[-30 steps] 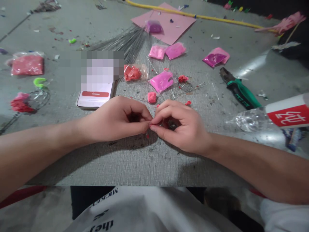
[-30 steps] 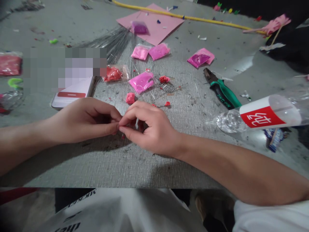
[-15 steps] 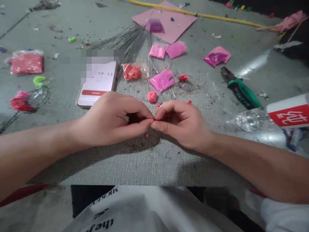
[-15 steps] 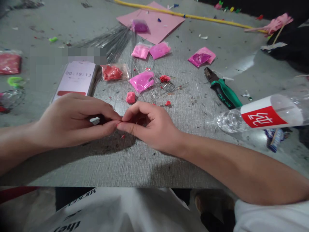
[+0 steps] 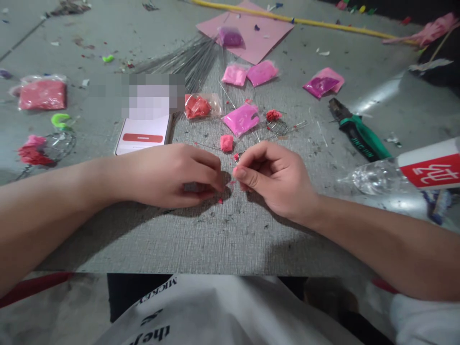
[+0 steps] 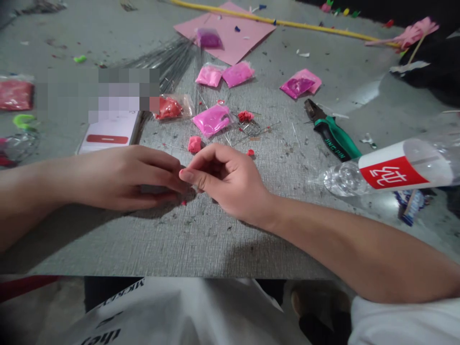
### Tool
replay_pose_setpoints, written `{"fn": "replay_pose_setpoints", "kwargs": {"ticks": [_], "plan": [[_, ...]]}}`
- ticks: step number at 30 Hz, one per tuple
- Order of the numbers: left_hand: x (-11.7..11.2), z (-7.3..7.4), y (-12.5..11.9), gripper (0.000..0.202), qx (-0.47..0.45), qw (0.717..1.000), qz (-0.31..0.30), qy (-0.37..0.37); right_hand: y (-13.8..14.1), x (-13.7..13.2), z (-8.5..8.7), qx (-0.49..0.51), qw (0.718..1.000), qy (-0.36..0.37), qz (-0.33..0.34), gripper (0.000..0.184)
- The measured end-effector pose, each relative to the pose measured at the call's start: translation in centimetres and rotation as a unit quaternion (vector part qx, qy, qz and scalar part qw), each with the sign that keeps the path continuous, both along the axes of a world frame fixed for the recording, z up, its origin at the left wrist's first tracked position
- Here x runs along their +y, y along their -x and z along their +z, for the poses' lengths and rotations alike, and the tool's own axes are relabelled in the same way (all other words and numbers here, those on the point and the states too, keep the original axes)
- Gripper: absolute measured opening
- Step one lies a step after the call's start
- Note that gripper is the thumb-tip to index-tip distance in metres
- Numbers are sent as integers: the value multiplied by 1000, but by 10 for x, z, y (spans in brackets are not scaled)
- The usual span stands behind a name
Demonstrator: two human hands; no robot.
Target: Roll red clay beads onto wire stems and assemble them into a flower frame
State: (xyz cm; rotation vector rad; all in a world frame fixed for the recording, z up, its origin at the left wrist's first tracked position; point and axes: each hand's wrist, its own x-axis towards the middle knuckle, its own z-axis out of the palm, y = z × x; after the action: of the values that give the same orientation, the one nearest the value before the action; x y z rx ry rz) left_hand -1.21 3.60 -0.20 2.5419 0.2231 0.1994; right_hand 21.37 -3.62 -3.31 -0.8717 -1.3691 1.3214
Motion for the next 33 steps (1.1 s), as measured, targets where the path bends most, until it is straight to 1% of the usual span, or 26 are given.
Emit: {"fn": "replay_pose_setpoints", "kwargs": {"ticks": [4, 11, 14, 20, 27, 33], "plan": [[-1, -7, 2, 29, 13, 1000, -11, -19, 1, 0, 0, -9, 1000, -2, 0, 38], [-4, -10, 0, 25, 12, 1000, -9, -14, 2, 0, -1, -9, 1000, -10, 7, 37], [-6, -10, -2, 24, 0, 1000, -11, -18, 2, 0, 0, -7, 1000, -17, 9, 37], [-7, -9, -3, 22, 1, 1000, -13, -19, 1, 0, 1, -15, 1000, -7, 11, 36], [-5, -7, -2, 22, 12, 1000, -14, 4, 1, -1, 1, -22, 1000, -8, 12, 34], [-6, -8, -2, 23, 7, 1000, -20, -21, 1, -2, 2, -31, 999, 1, 12, 35]]}}
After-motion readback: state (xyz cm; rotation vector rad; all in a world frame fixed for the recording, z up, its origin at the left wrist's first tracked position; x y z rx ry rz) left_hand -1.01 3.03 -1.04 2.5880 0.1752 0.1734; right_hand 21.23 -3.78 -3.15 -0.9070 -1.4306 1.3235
